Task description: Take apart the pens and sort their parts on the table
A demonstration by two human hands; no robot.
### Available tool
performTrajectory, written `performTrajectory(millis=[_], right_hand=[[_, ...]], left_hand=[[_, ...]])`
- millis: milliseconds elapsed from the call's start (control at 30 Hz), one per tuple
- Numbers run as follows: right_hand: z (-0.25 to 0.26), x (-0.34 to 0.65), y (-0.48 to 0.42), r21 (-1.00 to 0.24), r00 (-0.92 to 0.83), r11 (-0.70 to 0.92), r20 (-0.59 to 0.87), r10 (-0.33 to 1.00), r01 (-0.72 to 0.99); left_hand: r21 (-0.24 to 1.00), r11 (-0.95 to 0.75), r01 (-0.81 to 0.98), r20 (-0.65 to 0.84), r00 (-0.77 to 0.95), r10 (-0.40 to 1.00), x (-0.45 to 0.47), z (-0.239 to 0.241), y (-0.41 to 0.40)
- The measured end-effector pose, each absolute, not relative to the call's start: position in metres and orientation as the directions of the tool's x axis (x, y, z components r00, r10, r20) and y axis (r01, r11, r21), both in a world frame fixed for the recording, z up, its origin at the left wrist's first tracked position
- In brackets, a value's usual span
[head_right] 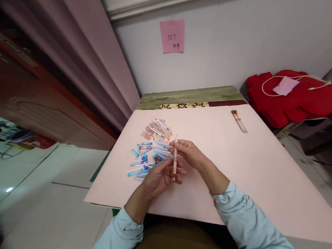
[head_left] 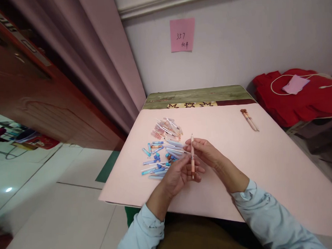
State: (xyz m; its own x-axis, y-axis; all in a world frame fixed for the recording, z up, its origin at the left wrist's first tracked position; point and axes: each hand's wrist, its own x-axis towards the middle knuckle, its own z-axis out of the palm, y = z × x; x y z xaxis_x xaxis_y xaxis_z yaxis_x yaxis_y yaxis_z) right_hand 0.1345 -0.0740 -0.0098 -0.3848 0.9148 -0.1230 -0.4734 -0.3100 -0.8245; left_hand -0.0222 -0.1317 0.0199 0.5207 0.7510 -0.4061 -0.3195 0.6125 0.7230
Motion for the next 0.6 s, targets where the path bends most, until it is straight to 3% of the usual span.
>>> performTrajectory(millis=[133, 600], right_hand=[[-0.0074, 0.1344, -0.0737, -0.826, -0.337, -0.277, -0.113, 0.935, -0.49], [-0.0061, 0.1359, -0.0772, -0.783, -0.498, -0.353, -0.063, 0.865, -0.513]], left_hand=[[0.75, 0.605, -0.266, -0.432, 0.496, 0.753, -0.026, 0.0199, -0.1343], [0.73, 0.584, -0.356, -0.397, 0.474, 0.786, -0.0228, 0.0227, -0.1345]])
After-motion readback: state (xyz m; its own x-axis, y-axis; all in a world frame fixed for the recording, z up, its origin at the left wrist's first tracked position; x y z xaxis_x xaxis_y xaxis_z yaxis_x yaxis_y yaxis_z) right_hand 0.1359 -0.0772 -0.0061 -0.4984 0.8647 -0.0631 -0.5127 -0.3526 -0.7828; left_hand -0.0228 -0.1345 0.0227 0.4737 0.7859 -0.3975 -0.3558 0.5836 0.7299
